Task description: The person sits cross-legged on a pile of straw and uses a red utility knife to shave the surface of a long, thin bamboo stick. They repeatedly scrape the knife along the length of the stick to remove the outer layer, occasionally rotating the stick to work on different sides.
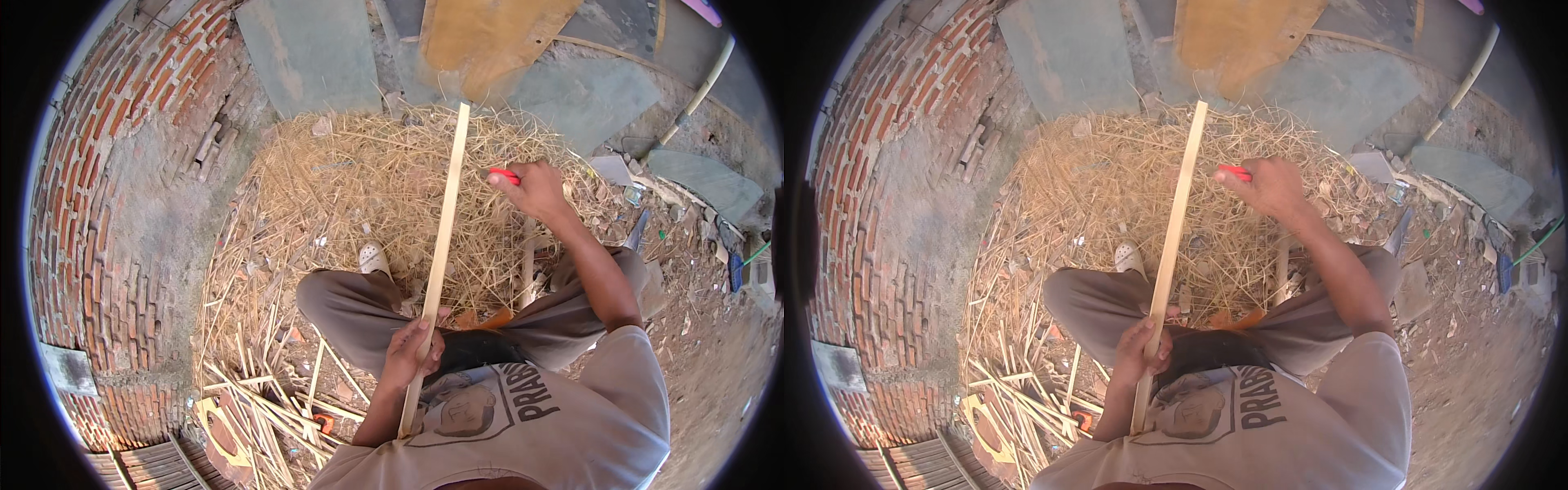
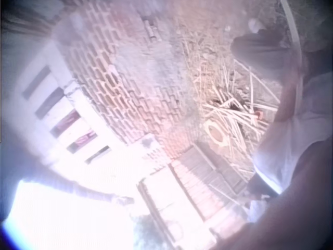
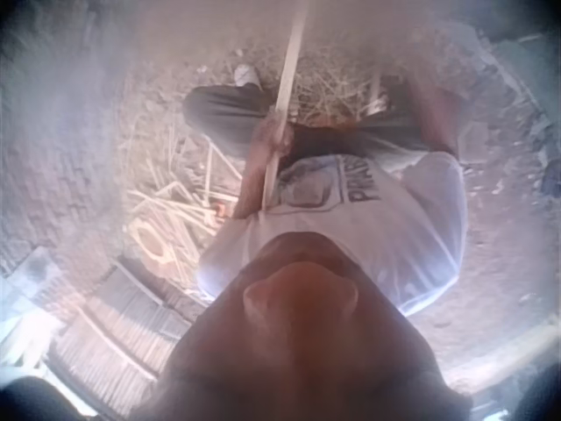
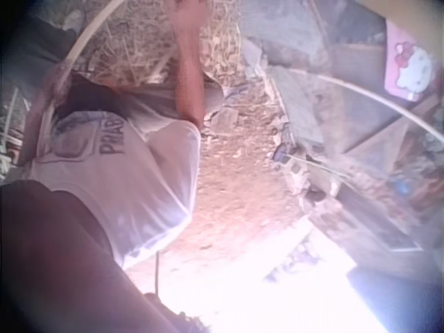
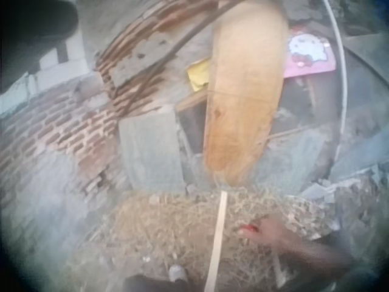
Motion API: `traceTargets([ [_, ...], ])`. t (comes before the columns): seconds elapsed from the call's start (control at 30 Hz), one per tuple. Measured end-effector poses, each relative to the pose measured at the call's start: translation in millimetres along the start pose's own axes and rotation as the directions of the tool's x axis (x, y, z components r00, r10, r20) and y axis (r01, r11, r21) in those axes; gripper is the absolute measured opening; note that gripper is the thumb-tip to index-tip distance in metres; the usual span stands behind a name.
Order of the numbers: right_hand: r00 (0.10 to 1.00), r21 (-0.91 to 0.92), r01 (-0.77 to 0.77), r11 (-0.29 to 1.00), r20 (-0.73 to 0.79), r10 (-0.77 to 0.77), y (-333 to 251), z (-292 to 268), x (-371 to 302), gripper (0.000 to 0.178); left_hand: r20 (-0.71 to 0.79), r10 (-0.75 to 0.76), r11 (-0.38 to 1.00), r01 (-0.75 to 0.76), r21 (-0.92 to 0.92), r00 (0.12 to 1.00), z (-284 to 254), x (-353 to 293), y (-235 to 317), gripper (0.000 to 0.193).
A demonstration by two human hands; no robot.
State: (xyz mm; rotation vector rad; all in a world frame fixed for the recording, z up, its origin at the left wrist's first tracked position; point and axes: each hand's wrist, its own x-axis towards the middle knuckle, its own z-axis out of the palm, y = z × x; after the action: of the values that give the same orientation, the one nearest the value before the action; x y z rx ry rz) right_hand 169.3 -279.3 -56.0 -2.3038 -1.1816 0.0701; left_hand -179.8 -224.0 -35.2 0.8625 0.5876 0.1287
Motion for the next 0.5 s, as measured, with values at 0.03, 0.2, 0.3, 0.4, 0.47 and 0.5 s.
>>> traceTargets([
  [0.03, 0.99, -0.014, 0.139, 0.99, 0.02, -0.139, -22, 7, -17, 0.074, -0.028, 0.01, 1.0, -0.009, 0.025, 1.0, 5, 5, 3, 0.044],
  [0.2, 0.889, -0.009, 0.455, 0.89, 0.049, -0.454, -63, 13, -51, 0.069, -0.076, 0.108, 0.961, -0.085, 0.262, 0.991, 18, 11, 9, 0.042],
  [0.3, 0.912, -0.02, 0.41, 0.912, 0.044, -0.409, -53, 21, -44, 0.069, -0.069, 0.132, 0.922, -0.097, 0.374, 0.989, 22, 9, 6, 0.04],
  [0.4, 0.941, -0.042, 0.336, 0.941, -0.021, -0.337, -42, 22, -30, 0.069, -0.06, 0.124, 0.917, -0.091, 0.388, 0.99, 24, 9, 4, 0.038],
  [0.47, 0.939, -0.029, 0.338, 0.941, -0.052, -0.339, -41, 22, -31, 0.068, -0.07, 0.103, 0.922, -0.069, 0.382, 0.992, 26, 7, 4, 0.038],
  [0.5, 0.926, -0.015, 0.376, 0.926, -0.032, -0.377, -46, 21, -36, 0.069, -0.077, 0.097, 0.921, -0.06, 0.385, 0.992, 26, 8, 5, 0.038],
])
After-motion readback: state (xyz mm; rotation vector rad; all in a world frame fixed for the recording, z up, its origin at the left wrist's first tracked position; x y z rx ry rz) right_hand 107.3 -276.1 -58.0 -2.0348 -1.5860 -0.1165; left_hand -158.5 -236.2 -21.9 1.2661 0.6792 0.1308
